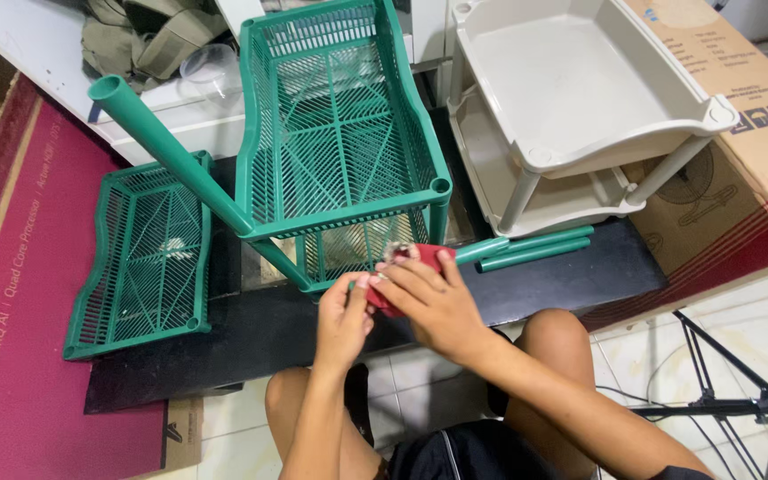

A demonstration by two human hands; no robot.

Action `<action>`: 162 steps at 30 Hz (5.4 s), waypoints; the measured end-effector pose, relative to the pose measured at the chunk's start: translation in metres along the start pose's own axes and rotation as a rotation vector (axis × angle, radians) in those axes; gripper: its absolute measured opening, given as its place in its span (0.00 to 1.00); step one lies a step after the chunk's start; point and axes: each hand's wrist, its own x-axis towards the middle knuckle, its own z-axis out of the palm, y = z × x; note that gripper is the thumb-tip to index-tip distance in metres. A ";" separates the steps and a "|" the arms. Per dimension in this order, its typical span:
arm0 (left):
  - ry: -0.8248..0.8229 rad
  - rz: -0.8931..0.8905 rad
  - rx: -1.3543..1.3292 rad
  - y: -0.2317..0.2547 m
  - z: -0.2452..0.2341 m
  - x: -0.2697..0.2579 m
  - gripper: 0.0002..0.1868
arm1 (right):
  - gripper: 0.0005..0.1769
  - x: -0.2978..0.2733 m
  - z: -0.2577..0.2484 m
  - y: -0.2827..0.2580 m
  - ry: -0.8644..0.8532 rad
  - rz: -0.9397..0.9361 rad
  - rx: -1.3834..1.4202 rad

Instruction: The person wipes green plastic poles with a red cloth and then inserts them into the corners of a green plastic basket to assemble a small shelf. The person handles several poles one at a time and places them into the basket frame.

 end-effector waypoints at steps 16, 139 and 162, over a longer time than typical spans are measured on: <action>0.101 0.062 0.040 0.030 -0.035 -0.017 0.14 | 0.28 -0.033 0.005 0.064 0.402 0.600 0.930; -0.063 -0.329 -0.125 0.015 -0.003 -0.036 0.20 | 0.19 -0.043 0.005 0.082 0.156 -0.101 -0.083; -0.008 0.407 0.510 -0.015 0.053 -0.050 0.12 | 0.22 -0.028 0.014 -0.003 0.748 1.307 2.203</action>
